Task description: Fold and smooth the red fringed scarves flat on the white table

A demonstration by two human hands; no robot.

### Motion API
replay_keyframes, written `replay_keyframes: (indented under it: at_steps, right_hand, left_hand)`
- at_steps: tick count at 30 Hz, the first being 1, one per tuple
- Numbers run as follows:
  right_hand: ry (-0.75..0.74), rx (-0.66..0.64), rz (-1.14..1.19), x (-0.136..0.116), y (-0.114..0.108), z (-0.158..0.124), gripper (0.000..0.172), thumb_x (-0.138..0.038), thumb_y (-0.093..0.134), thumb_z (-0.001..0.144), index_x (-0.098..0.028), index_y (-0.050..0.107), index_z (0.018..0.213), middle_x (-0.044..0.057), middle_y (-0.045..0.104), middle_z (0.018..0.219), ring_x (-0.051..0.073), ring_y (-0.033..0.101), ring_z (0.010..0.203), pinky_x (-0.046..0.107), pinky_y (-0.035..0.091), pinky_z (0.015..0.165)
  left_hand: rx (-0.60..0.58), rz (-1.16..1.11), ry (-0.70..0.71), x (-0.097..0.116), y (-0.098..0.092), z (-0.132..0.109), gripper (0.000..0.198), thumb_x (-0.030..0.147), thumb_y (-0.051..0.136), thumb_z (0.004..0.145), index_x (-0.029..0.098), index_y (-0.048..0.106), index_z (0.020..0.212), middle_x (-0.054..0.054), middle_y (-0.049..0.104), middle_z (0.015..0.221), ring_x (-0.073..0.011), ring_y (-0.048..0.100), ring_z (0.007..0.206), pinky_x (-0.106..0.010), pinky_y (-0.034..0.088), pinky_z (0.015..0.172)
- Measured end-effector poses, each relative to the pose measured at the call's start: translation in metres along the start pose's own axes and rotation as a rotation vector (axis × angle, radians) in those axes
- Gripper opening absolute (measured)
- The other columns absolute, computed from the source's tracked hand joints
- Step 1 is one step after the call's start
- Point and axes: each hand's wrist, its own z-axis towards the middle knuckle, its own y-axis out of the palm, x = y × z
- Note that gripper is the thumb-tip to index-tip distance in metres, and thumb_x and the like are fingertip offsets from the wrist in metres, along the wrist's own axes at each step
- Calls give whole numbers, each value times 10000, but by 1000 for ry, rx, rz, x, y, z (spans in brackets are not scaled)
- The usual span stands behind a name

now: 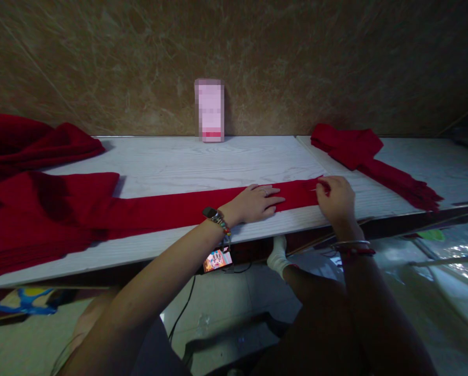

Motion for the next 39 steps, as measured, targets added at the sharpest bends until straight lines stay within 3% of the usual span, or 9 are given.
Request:
replay_keyframes:
  at_steps: [4,7,15,20,24,27,30,33,39]
  right_hand:
    - [-197,-242,93,-24,14,1,379,-264,376,872,-204,625,1151,120,600,1263,281,485,1219,524,353,1011]
    - [-173,-341,69,-16,21,4,400,-252,337,891,-254,595,1196,83,581,1306,278,474,1245,598,306,1019]
    - [62,-248,-54,32,12,13,427,-203,304,874,-144,634,1138,156,610,1250,293,519,1201,568,366,986]
    - [-26,-103,41,9,9,10,417,-222,310,887,-164,644,1131,128,615,1252,296,484,1237,574,333,1008]
    - [-195,-251,141,-18,16,6,406,-261,328,906,-215,616,1188,82,588,1299,264,469,1258,539,330,1030]
    - [-221,-343,123,-22,21,4,407,-259,333,910,-233,581,1232,75,571,1320,254,475,1254,548,324,1033]
    - [-215,-342,102,-17,23,4,413,-245,323,911,-207,575,1235,92,561,1329,251,471,1257,542,333,1032]
    - [-213,-336,99,-14,23,4,414,-240,319,910,-191,576,1231,99,563,1326,247,474,1256,530,340,1033]
    - [-225,-341,79,-16,21,3,412,-232,318,914,-172,574,1232,120,562,1323,262,485,1245,543,334,1035]
  left_hand:
    - [12,1,5,0,-1,0,427,314,324,953,204,459,1343,-84,418,1446,-182,382,1311,-366,274,1067]
    - [25,-2,9,0,-1,-1,417,303,330,949,204,468,1330,-75,442,1429,-167,394,1300,-351,282,1062]
    - [26,-21,0,0,0,-1,409,302,341,954,201,475,1326,-76,432,1436,-178,391,1305,-364,297,1060]
    - [56,-27,5,0,0,-2,398,296,357,943,195,506,1297,-86,474,1393,-185,426,1273,-364,322,1046]
    - [92,-9,-51,0,0,-2,399,297,359,930,184,536,1269,-107,536,1302,-196,531,1144,-354,390,978]
    - [44,9,-94,3,-1,-8,433,325,311,952,185,472,1328,-103,462,1399,-209,456,1244,-391,332,1042]
    - [-82,0,-144,5,-6,-24,501,410,274,969,195,336,1418,-84,296,1512,-235,245,1390,-470,196,1116]
    - [-182,-23,-201,2,-14,-54,565,482,280,961,196,272,1449,-82,219,1534,-251,152,1417,-483,151,1128]
    - [-119,-4,-280,-18,-18,-120,635,589,168,936,234,253,1456,-77,214,1533,-257,162,1415,-491,168,1120]
